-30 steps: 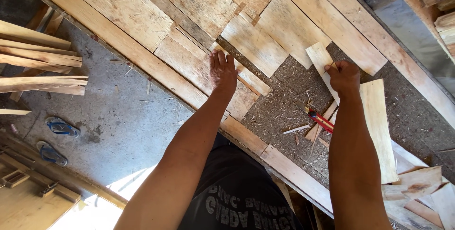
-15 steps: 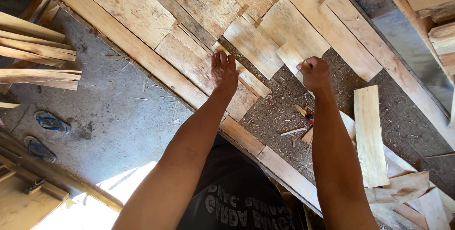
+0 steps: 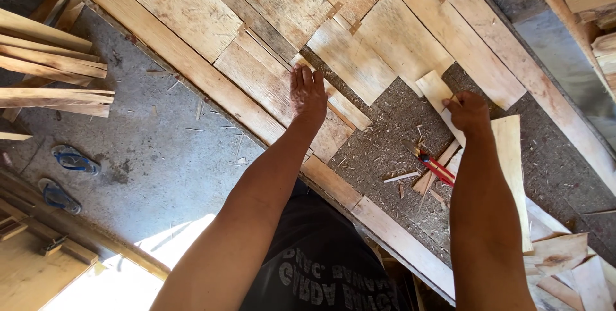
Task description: Cutting and fitting thin wood pieces on a flat surface using a utility knife.
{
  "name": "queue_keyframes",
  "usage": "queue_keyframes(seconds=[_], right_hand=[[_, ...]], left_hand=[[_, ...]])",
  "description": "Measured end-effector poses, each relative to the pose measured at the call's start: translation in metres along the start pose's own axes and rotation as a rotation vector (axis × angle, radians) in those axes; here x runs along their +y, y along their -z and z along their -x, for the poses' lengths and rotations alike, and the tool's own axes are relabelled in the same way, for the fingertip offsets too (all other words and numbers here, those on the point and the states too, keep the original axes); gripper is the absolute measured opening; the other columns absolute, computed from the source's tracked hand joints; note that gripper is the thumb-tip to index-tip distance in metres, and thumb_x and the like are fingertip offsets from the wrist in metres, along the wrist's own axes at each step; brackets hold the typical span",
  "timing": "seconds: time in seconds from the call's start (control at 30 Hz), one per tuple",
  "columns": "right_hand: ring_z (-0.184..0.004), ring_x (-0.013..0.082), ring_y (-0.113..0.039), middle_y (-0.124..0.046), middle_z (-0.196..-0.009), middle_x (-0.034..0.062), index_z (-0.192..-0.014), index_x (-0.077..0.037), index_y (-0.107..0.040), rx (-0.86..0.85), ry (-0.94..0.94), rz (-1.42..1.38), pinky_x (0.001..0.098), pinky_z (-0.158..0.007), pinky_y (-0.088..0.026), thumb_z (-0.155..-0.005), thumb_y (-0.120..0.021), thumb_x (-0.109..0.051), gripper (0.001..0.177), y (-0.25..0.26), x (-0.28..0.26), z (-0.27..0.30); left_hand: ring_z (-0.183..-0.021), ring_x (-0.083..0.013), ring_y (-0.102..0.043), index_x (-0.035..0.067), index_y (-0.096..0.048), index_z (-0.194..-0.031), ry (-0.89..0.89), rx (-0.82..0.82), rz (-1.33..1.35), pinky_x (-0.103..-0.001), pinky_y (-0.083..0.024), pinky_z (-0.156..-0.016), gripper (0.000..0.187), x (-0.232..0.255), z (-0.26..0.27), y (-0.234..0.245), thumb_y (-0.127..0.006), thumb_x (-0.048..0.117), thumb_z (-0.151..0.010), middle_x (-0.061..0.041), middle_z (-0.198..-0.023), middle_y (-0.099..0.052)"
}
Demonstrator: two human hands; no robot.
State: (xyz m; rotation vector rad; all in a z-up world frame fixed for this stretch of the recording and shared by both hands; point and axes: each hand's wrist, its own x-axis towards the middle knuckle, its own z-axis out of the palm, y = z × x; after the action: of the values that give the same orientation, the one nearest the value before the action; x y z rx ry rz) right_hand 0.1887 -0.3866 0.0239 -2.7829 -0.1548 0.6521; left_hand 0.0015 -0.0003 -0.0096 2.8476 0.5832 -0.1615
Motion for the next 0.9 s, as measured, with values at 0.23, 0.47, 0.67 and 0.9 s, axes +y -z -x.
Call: queue_keyframes(seconds=[0.23, 0.47, 0.67, 0.9], right_hand=[[-0.091, 0.0306, -0.067, -0.072, -0.094, 0.0119, -0.105, -0.006, -0.074, 0.382, 0.156, 0.004, 0.0478, -0.08, -0.053, -0.085, -0.085, -0.035, 0.037, 0.002, 0.002, 0.038], [-0.114, 0.0317, -0.064, -0.069, -0.124, 0.0146, -0.121, -0.013, -0.074, 0.266, 0.077, 0.137, 0.0502, -0.098, -0.05, -0.095, -0.079, -0.034, 0.034, -0.013, -0.034, 0.129], [-0.119, 0.033, -0.059, -0.067, -0.129, 0.0127, -0.127, -0.012, -0.072, 0.258, 0.023, 0.21, 0.0519, -0.098, -0.042, -0.08, -0.086, -0.038, 0.056, -0.028, -0.03, 0.192], [-0.121, 0.0299, -0.058, -0.067, -0.13, 0.0073, -0.13, -0.022, -0.072, 0.186, -0.071, 0.285, 0.0484, -0.101, -0.041, -0.083, -0.082, -0.03, 0.049, -0.044, -0.002, 0.219]], left_hand=[[-0.149, -0.0471, -0.028, -0.003, -0.043, -0.131, 0.018, -0.105, -0.041, -0.047, -0.01, -0.127, 0.072, 0.002, -0.005, 0.008, -0.074, 0.047, -0.09, -0.04, -0.15, -0.034], [-0.15, -0.0483, -0.024, -0.006, -0.04, -0.132, 0.027, -0.143, -0.078, -0.048, -0.007, -0.126, 0.072, 0.006, -0.004, 0.014, -0.07, 0.046, -0.093, -0.041, -0.151, -0.032], [-0.15, -0.0491, -0.02, -0.01, -0.04, -0.135, 0.035, -0.204, -0.141, -0.051, -0.003, -0.126, 0.067, 0.016, 0.0, 0.036, -0.068, 0.035, -0.094, -0.041, -0.151, -0.03], [-0.15, -0.0492, -0.021, -0.012, -0.048, -0.137, 0.088, -0.162, -0.267, -0.058, -0.002, -0.124, 0.05, 0.031, 0.004, 0.034, -0.057, 0.016, -0.097, -0.04, -0.153, -0.031]])
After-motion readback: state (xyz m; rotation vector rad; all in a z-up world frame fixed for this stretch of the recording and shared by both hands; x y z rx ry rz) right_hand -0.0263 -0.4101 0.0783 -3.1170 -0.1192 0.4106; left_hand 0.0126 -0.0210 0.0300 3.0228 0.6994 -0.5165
